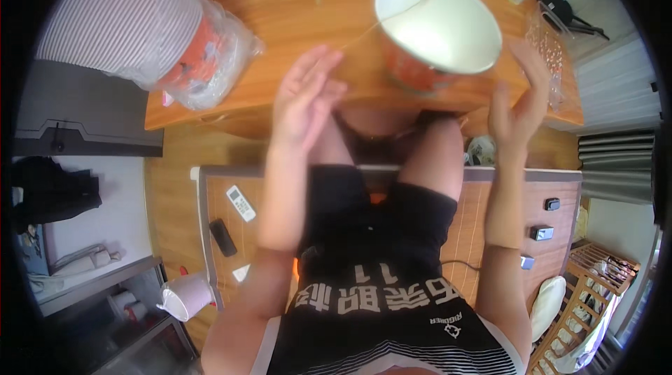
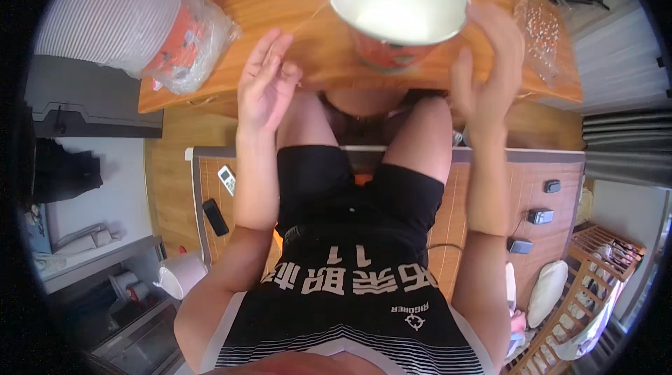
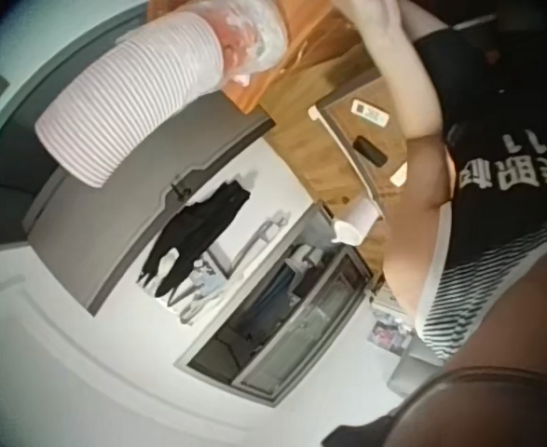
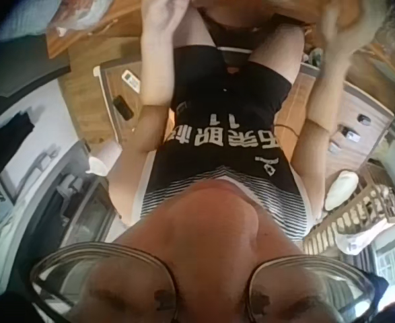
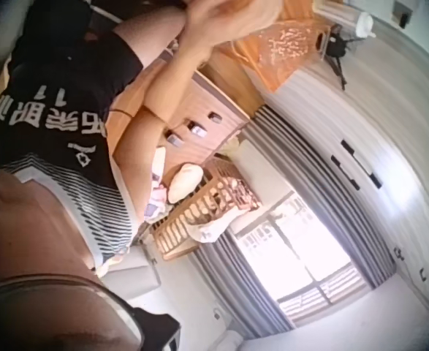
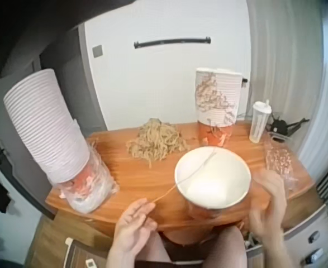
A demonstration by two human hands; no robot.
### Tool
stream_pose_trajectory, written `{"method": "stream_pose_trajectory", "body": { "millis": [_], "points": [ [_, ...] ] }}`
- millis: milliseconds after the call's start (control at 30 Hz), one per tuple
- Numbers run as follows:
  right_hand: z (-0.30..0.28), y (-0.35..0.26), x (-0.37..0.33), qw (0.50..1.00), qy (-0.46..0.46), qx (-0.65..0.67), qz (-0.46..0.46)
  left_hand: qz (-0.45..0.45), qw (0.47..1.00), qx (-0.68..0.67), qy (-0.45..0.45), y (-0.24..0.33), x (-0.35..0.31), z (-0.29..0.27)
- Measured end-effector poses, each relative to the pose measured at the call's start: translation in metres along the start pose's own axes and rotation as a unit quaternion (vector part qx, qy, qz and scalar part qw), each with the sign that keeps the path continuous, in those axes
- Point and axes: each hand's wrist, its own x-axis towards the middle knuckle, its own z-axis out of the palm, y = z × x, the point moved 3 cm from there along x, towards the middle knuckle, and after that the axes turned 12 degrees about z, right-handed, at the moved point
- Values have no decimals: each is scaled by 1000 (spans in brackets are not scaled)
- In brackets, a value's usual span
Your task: Packaging paper bowls by securing them with rubber bands.
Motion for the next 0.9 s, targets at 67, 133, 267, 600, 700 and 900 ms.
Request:
{"method": "stream_pose_trajectory", "body": {
  "millis": [67,133,267,600,700,900],
  "points": [
    [13,-33,-51,992,17,113,52,-6,999,-24,29,-1,-8,23],
    [32,-71,-74,954,-118,188,201,28,995,-92,-7,-5,-6,42],
    [91,-87,-108,839,-165,334,396,36,979,-189,-68,-8,-2,54],
    [70,-79,-100,872,-216,221,380,59,983,172,-29,3,-20,46],
    [54,-80,-79,921,-278,133,239,7,953,302,36,11,-30,39],
    [35,-80,-52,949,-308,57,23,299,669,647,-209,39,-50,93]
  ]
}}
